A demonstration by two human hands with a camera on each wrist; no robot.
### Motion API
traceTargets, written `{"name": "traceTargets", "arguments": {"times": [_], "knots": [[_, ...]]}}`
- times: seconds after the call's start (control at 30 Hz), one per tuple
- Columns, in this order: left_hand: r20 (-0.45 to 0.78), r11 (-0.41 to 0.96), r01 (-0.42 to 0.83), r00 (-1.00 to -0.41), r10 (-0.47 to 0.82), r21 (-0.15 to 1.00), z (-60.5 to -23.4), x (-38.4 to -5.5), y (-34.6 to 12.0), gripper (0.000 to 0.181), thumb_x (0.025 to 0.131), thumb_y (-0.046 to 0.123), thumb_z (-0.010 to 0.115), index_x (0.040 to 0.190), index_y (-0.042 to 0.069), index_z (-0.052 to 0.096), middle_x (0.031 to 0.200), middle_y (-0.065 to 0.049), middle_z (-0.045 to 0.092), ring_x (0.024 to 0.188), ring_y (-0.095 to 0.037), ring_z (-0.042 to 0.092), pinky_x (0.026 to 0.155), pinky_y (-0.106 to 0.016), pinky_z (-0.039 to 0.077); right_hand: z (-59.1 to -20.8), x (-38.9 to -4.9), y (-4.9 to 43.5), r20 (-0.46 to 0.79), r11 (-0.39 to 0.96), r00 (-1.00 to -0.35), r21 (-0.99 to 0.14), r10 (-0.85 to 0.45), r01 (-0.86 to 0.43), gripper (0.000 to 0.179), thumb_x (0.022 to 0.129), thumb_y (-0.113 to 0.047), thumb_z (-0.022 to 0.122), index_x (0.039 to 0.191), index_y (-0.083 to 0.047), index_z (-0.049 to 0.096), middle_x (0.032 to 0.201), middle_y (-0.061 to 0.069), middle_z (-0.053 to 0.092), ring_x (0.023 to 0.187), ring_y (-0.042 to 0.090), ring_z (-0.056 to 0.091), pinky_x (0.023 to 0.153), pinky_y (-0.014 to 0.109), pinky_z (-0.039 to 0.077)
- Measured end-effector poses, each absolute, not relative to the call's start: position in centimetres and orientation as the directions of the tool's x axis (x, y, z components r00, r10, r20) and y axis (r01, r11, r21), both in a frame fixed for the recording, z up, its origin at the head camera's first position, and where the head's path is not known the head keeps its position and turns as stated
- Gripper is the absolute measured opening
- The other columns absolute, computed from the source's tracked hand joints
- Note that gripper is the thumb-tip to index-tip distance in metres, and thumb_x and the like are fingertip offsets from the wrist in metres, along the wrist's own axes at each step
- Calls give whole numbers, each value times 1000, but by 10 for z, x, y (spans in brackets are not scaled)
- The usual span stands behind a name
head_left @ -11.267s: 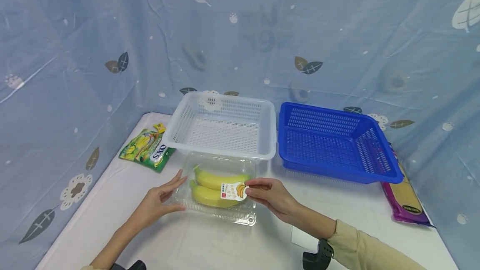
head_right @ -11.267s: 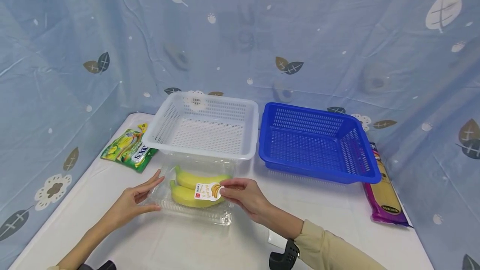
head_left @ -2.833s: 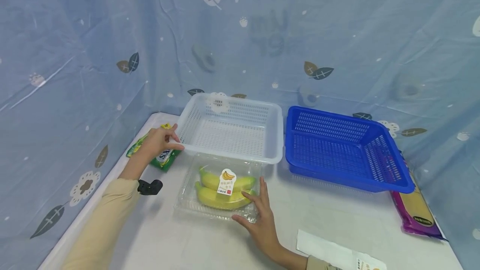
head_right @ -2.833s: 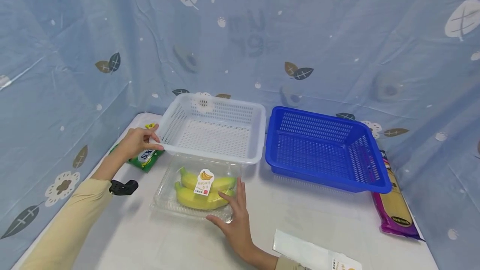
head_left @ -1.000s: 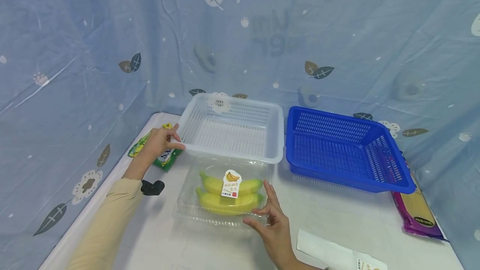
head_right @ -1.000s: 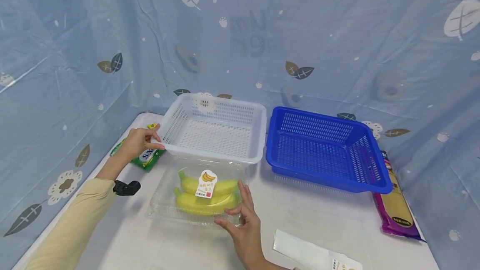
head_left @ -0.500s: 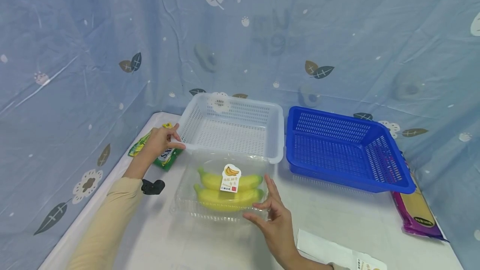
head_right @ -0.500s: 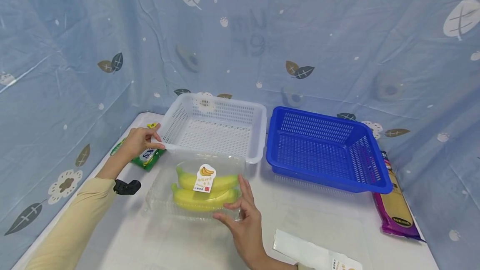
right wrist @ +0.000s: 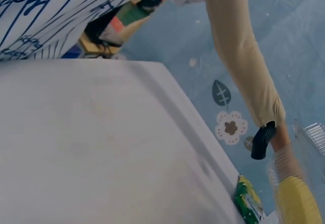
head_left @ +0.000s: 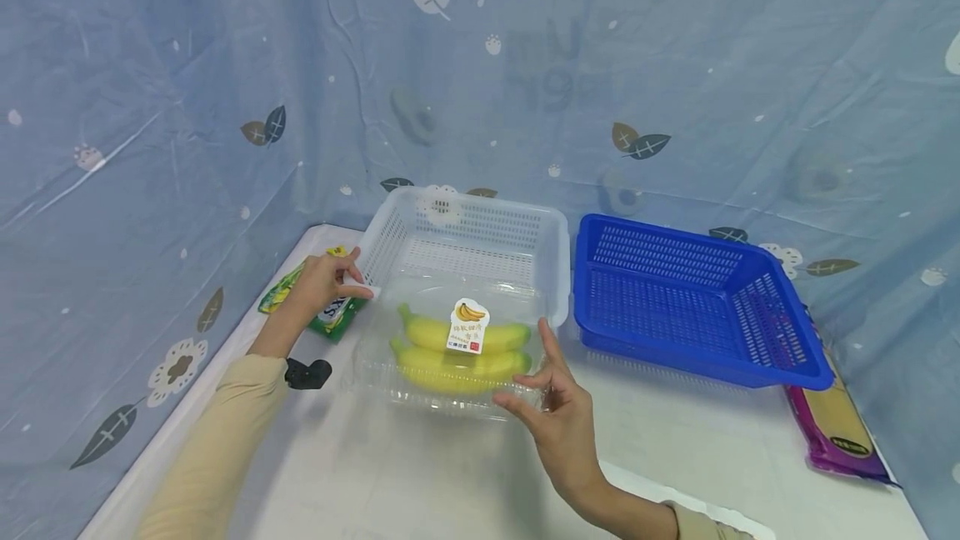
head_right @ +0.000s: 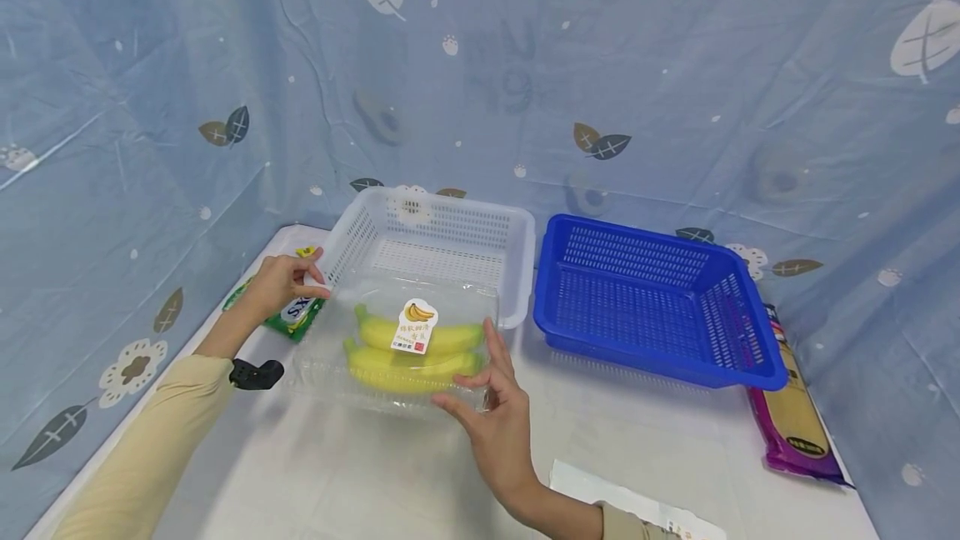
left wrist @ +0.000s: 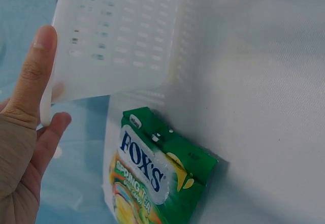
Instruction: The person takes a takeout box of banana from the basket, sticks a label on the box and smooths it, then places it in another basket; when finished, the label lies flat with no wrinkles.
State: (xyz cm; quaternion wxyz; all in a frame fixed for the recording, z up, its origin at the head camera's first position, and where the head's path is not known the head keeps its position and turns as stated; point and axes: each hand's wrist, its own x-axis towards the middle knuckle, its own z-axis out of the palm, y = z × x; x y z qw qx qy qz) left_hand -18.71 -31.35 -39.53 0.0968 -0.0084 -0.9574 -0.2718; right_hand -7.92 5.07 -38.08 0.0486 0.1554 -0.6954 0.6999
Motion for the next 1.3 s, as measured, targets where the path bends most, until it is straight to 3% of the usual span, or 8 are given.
{"name": "traceTargets", "arguments": {"times": [0.2,0.3,0.43,0.6,0.83,0.97,1.2,1.3], "knots": [[192,856,69,-981,-36,512,-395,-187,-314,25,70,22,83,74,2,68,134,-23,48,52,-16,28,50,-26,29,-370,-85,50,261,-10,-955,-965,-140,-263,19,74,5,77,85,-1,63,153,-2,33,143,22,21,104,14,31],[189,861,64,-981,-38,504,-395,-186,-314,22,71,20,83,75,3,69,136,-24,47,54,-17,29,51,-27,30,-365,-89,50,266,-23,-954,-964,-138,-265,19,75,6,77,86,0,62,153,-3,33,143,20,20,110,27,30],[191,867,60,-981,-41,495,-396,-186,-313,20,73,17,83,77,3,70,137,-24,47,56,-17,31,53,-28,30,-359,-95,49,257,-27,-957,-966,-136,-256,20,76,4,77,88,2,61,153,-6,33,143,15,18,114,45,20],[201,866,70,-979,-36,494,-397,-186,-313,20,71,17,83,77,3,69,136,-22,47,55,-16,33,51,-25,32,-354,-103,49,249,-12,-959,-968,-132,-250,21,76,2,78,89,3,62,152,-5,35,144,12,16,113,40,21],[196,866,63,-980,-41,496,-395,-185,-311,17,75,13,82,82,1,72,138,-21,47,57,-16,34,52,-26,33,-350,-113,47,256,-18,-958,-966,-129,-256,22,77,0,78,91,6,62,151,-8,36,144,13,15,114,43,22],[190,875,59,-981,-38,481,-395,-185,-311,14,75,10,81,82,2,72,139,-20,46,55,-16,31,52,-27,33,-348,-119,46,255,14,-960,-966,-117,-258,23,77,-3,78,93,5,63,151,-9,36,143,9,16,100,32,32],[162,877,38,-986,-45,480,-396,-186,-311,12,77,7,80,85,2,72,138,-19,49,59,-17,33,55,-28,33,-347,-132,43,249,33,-963,-967,-99,-254,24,78,-6,79,94,3,62,150,-12,37,137,9,27,83,21,36],[152,875,26,-987,-55,484,-395,-186,-310,12,77,6,80,84,2,72,138,-20,49,60,-18,35,56,-28,34,-347,-139,41,274,27,-958,-960,-89,-278,23,78,-6,79,93,2,63,150,-11,37,98,3,45,64,17,31]]}}
